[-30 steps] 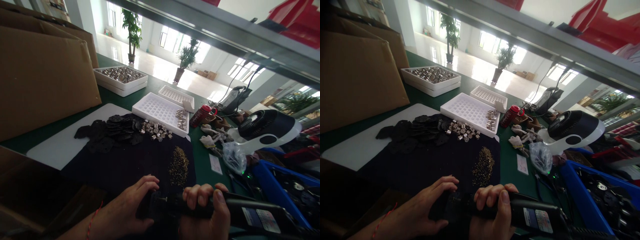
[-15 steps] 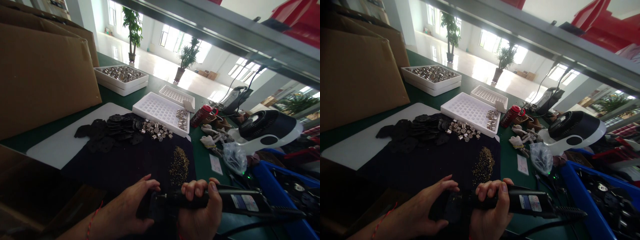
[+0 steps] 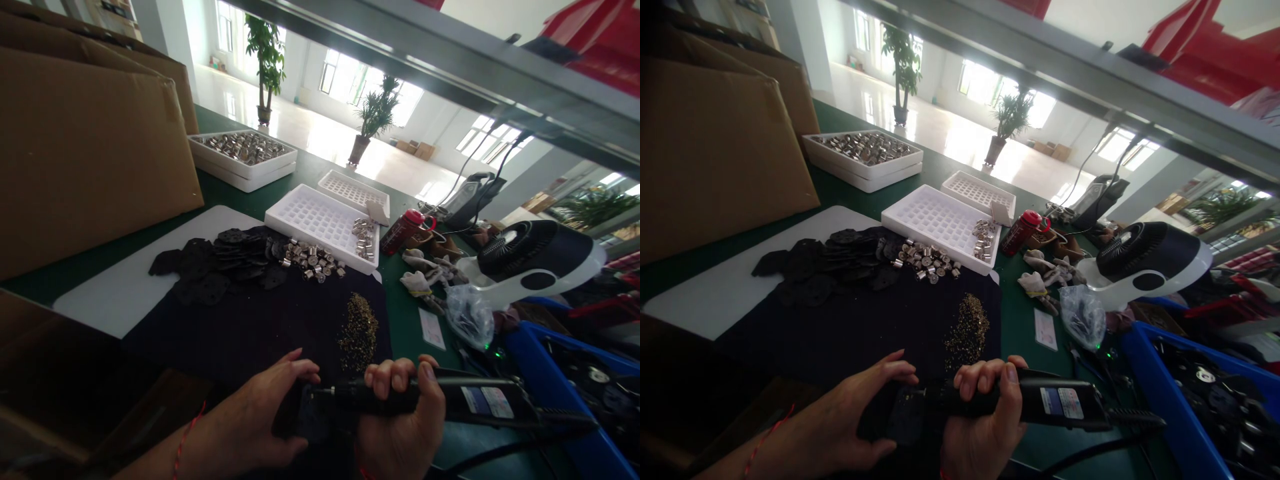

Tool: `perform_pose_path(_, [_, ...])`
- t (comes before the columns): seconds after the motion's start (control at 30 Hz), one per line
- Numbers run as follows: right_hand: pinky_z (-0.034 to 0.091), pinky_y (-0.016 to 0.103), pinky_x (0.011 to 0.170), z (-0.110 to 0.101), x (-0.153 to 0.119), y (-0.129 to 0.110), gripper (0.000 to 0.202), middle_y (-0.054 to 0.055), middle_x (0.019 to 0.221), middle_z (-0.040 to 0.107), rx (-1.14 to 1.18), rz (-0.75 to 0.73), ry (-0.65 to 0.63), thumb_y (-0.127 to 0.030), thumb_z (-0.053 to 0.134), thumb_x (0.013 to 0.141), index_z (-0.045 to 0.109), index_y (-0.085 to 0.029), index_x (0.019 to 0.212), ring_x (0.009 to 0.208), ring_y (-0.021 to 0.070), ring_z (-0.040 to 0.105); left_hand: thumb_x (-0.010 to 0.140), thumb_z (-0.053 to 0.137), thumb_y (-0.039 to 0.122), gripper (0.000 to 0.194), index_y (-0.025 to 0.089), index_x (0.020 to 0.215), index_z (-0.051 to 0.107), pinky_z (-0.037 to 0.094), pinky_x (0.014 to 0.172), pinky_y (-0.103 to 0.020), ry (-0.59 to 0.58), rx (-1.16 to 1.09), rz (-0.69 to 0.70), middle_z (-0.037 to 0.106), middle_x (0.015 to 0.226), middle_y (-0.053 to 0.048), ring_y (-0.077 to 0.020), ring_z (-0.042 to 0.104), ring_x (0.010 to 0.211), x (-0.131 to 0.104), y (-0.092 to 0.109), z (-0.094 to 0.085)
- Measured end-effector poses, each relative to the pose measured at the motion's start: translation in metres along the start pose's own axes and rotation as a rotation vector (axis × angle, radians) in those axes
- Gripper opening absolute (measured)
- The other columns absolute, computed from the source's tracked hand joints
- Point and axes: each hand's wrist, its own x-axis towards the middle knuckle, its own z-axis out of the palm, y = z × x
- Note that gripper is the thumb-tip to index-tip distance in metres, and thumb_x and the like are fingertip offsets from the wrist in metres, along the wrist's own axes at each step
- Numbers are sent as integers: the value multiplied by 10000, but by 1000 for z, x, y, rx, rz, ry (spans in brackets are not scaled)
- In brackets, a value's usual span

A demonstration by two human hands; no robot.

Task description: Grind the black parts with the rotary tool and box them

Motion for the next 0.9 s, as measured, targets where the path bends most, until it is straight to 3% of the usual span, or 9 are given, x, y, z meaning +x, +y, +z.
perform_pose_path(0.23, [508,208,491,-3,2,1,311,-120,569,477,0,-5,-8,-365,850,765,604,-265,927,463,87,424,738,794,122,904,332,1531,414,327,1313,-541,13,-13,10,695,1434,-41,-352,475,1539,-3,-5,2])
perform_pose_path(0.53, [515,206,481,2,-5,2,278,-116,571,487,-25,-61,-44,-361,838,803,616,-256,935,460,86,435,714,801,109,858,299,1472,445,300,1325,-557,19,-37,30,735,1371,-51,-344,594,1440,3,4,-1])
perform_pose_path(0.73, [510,209,465,10,-15,2,164,-107,581,537,-102,-185,-299,-314,783,900,641,-243,941,442,80,500,681,834,82,788,259,1386,533,347,1304,-555,-17,-54,-54,723,1390,-75,-379,513,1507,5,10,-5])
perform_pose_path(0.9, [505,226,464,15,-20,11,197,-106,651,548,-253,-238,-487,-279,805,923,617,-253,974,457,82,526,687,847,58,766,249,1366,550,335,1315,-527,-30,-65,-60,715,1403,-72,-370,512,1510,6,11,-8])
